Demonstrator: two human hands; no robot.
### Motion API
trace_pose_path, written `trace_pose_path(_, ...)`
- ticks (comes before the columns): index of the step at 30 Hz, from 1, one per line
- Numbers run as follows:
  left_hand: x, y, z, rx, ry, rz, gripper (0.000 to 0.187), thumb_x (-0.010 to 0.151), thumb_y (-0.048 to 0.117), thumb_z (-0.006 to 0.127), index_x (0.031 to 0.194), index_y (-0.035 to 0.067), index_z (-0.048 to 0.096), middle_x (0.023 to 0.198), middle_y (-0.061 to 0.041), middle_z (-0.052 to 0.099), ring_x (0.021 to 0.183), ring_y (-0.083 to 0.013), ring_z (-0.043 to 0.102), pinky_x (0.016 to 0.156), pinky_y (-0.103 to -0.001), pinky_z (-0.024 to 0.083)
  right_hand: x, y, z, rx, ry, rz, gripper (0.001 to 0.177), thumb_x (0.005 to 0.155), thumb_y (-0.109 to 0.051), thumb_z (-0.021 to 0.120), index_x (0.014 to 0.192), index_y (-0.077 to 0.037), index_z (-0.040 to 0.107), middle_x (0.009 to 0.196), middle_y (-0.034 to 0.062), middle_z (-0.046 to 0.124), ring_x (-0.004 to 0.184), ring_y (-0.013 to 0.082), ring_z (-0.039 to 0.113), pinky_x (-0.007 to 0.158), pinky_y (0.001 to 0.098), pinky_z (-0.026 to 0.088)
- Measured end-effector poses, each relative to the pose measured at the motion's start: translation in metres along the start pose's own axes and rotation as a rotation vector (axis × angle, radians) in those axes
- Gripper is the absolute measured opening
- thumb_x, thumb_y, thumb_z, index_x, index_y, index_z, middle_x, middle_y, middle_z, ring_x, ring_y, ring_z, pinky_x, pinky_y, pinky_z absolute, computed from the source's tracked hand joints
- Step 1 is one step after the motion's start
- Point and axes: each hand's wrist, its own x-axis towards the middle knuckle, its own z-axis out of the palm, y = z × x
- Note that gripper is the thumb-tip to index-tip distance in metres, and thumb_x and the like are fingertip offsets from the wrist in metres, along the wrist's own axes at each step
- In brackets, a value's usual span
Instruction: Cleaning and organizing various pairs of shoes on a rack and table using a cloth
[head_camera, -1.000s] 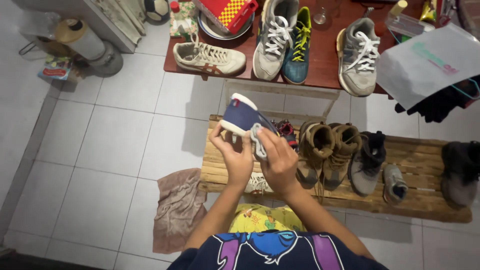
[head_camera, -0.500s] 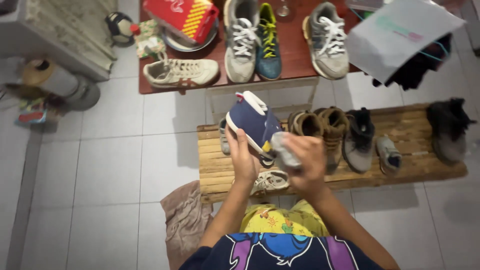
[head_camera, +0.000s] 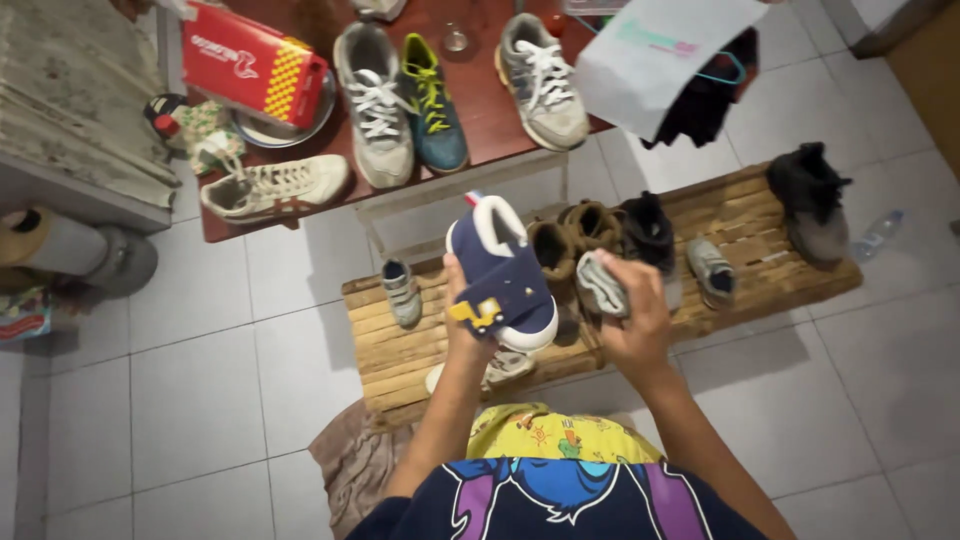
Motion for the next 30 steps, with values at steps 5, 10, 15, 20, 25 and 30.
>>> trace_pose_path(5, 0.000, -0.074, 0.034, 0.176, -0.122, 0.012, 0.065, 0.107, 0.053, 0.039, 0.145, 0.002, 0.053, 0.128, -0.014, 0.069, 0.109, -0.0241, 0.070, 0.094, -0.038, 0.059, 0.008, -0.039, -0.050, -0.091, 0.085, -0.201, 0.062, 0.071, 0.009, 0.065, 0.130, -0.009, 0.066, 0.138, 0.0104, 0.063, 0.132, 0.0394, 0.055, 0.112, 0.0507, 0.046)
trace_pose_path(10, -0.004, -0.109, 0.061, 0.191, -0.189, 0.005, 0.065, 0.108, 0.054, 0.039, 0.143, 0.001, 0.053, 0.125, -0.015, 0.068, 0.103, -0.0243, 0.072, 0.088, -0.037, 0.061, -0.040, -0.002, -0.080, -0.181, 0.044, -0.277, 0.058, 0.071, 0.007, 0.067, 0.127, -0.010, 0.069, 0.141, 0.0099, 0.061, 0.136, 0.0432, 0.050, 0.114, 0.0534, 0.042)
trace_pose_path(15, 0.002, -0.141, 0.056, 0.271, -0.085, 0.109, 0.061, 0.104, 0.052, 0.045, 0.139, 0.003, 0.055, 0.118, -0.014, 0.070, 0.096, -0.0226, 0.073, 0.081, -0.037, 0.062, -0.074, 0.056, -0.127, 0.122, -0.066, 0.056, 0.069, 0.064, 0.017, 0.049, 0.125, -0.009, 0.067, 0.131, 0.0128, 0.066, 0.127, 0.0353, 0.062, 0.108, 0.0460, 0.051)
trace_pose_path(20, -0.019, -0.212, 0.070, 0.338, -0.168, -0.068, 0.063, 0.108, 0.054, 0.046, 0.137, -0.001, 0.058, 0.109, -0.016, 0.070, 0.087, -0.0231, 0.071, 0.075, -0.036, 0.061, -0.060, 0.063, -0.174, 0.136, 0.174, 0.191, 0.054, 0.080, 0.012, 0.058, 0.130, -0.008, 0.059, 0.127, 0.0151, 0.062, 0.119, 0.0313, 0.066, 0.096, 0.0387, 0.055)
trace_pose_path(25, -0.027, -0.258, 0.087, 0.287, -0.241, -0.111, 0.058, 0.109, 0.048, 0.047, 0.143, 0.002, 0.057, 0.122, -0.011, 0.071, 0.101, -0.0149, 0.072, 0.086, -0.028, 0.061, -0.087, 0.073, -0.190, -0.073, 0.223, 0.089, 0.052, 0.080, 0.011, 0.067, 0.129, -0.005, 0.058, 0.123, 0.0178, 0.063, 0.118, 0.0330, 0.063, 0.101, 0.0414, 0.050)
trace_pose_path(30, -0.019, -0.247, 0.092, 0.194, -0.157, -0.034, 0.058, 0.104, 0.052, 0.046, 0.136, 0.005, 0.056, 0.108, -0.012, 0.071, 0.084, -0.0204, 0.074, 0.073, -0.036, 0.062, -0.132, 0.092, -0.202, 0.042, -0.021, 0.219, 0.051, 0.075, 0.014, 0.062, 0.122, -0.006, 0.064, 0.119, 0.0146, 0.067, 0.113, 0.0281, 0.067, 0.096, 0.0351, 0.053)
